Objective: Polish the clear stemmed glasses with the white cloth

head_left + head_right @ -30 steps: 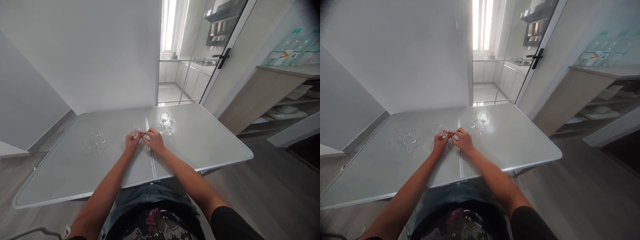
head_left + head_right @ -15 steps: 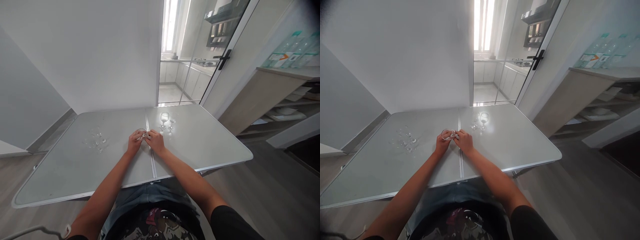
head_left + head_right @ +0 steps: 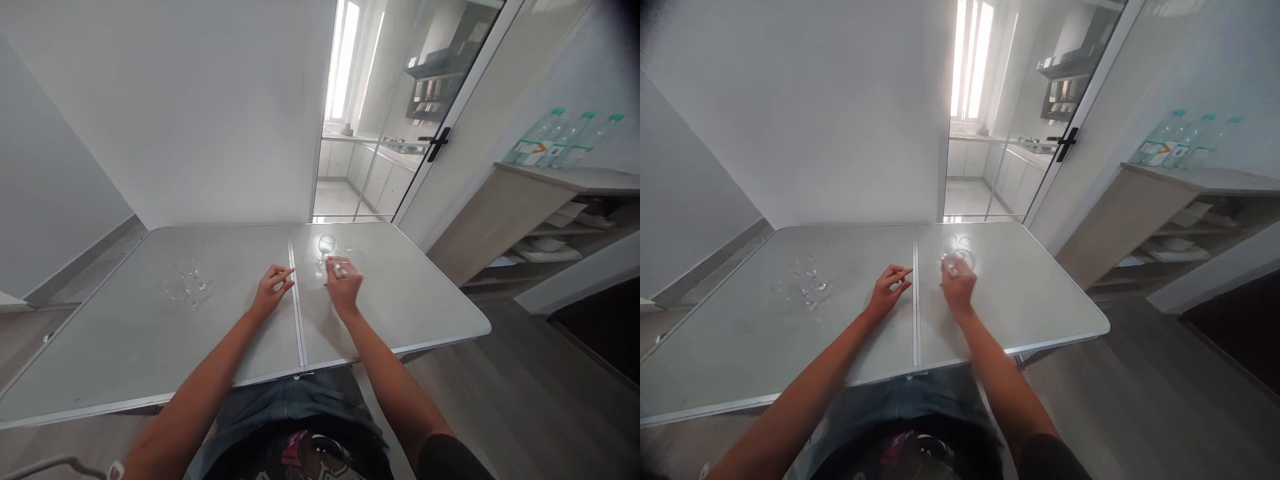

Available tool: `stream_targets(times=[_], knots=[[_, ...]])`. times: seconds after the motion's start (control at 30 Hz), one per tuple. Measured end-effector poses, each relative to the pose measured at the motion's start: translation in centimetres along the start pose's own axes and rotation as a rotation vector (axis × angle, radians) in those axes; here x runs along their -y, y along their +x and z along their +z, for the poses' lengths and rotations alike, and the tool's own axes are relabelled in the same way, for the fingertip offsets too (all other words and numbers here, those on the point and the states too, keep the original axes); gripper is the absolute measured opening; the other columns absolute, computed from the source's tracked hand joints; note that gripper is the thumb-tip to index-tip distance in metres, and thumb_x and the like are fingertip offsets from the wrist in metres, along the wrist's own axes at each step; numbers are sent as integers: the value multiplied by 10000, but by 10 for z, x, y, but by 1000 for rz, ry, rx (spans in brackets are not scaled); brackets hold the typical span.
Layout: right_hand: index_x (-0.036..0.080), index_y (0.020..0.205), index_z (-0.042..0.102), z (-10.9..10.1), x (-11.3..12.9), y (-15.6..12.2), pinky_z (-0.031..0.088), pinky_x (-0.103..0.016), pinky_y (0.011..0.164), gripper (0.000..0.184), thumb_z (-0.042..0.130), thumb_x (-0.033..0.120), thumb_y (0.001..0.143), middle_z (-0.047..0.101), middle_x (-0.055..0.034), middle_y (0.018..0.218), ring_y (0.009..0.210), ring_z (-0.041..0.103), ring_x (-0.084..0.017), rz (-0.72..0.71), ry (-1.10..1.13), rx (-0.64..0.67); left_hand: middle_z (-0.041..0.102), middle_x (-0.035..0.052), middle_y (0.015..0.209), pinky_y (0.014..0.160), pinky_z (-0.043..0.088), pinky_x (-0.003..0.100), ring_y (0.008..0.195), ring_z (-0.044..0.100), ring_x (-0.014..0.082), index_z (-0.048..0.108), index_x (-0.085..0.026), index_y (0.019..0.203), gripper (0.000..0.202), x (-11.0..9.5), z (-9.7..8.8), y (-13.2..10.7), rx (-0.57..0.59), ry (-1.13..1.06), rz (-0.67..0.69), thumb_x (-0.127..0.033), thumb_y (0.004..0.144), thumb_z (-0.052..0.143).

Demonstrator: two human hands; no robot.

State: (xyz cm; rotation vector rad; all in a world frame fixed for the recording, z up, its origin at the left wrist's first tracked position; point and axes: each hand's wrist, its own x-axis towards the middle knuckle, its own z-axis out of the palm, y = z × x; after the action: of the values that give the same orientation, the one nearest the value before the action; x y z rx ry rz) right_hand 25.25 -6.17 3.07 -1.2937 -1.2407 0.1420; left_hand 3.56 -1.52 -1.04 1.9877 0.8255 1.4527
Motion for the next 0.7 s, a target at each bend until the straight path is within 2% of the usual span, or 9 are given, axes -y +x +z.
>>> stream_targets(times=[0.1,0.2,0.27,0.4,0.57,0.7], knots=[[169,969,777,-44,-30,10,474,-357,859,339,563,427,921,755,-138,979,890,678,-268,77,-207,-121,599,51,945,739,491,316,743,573,146,775,-331,1125,244,3,4,-1,34,-14,10,-387,903,691],[147,849,797,-75,-73,27,478,-362,834,342,600,426,848,774,-156,882,819,689,-277,251,-428,-23,584,54,946,717,487,306,743,567,145,781,-328,1099,220,6,7,-1,98,19,22,-385,934,646],[145,818,800,-82,-96,40,480,-350,787,312,635,409,796,777,-149,835,770,687,-268,317,-480,98,575,53,951,702,487,298,741,566,143,776,-329,1105,227,7,8,-2,134,46,28,-383,949,620],[120,845,806,-71,-120,63,492,-327,733,305,666,375,754,771,-148,783,745,694,-255,367,-471,211,570,58,969,661,471,280,751,564,143,777,-318,1093,233,10,8,-4,188,84,36,-386,961,598],[117,912,806,-50,-124,75,513,-279,706,310,666,352,766,772,-132,784,772,721,-236,391,-528,247,560,57,1002,663,450,268,772,556,132,781,-285,1027,271,6,5,-5,251,130,-30,-410,990,544],[142,934,812,-43,-128,76,517,-241,686,284,676,333,774,769,-119,760,757,731,-214,420,-565,240,554,55,1022,682,448,276,754,536,120,772,-263,1022,326,4,5,-6,289,156,-63,-440,1009,499]])
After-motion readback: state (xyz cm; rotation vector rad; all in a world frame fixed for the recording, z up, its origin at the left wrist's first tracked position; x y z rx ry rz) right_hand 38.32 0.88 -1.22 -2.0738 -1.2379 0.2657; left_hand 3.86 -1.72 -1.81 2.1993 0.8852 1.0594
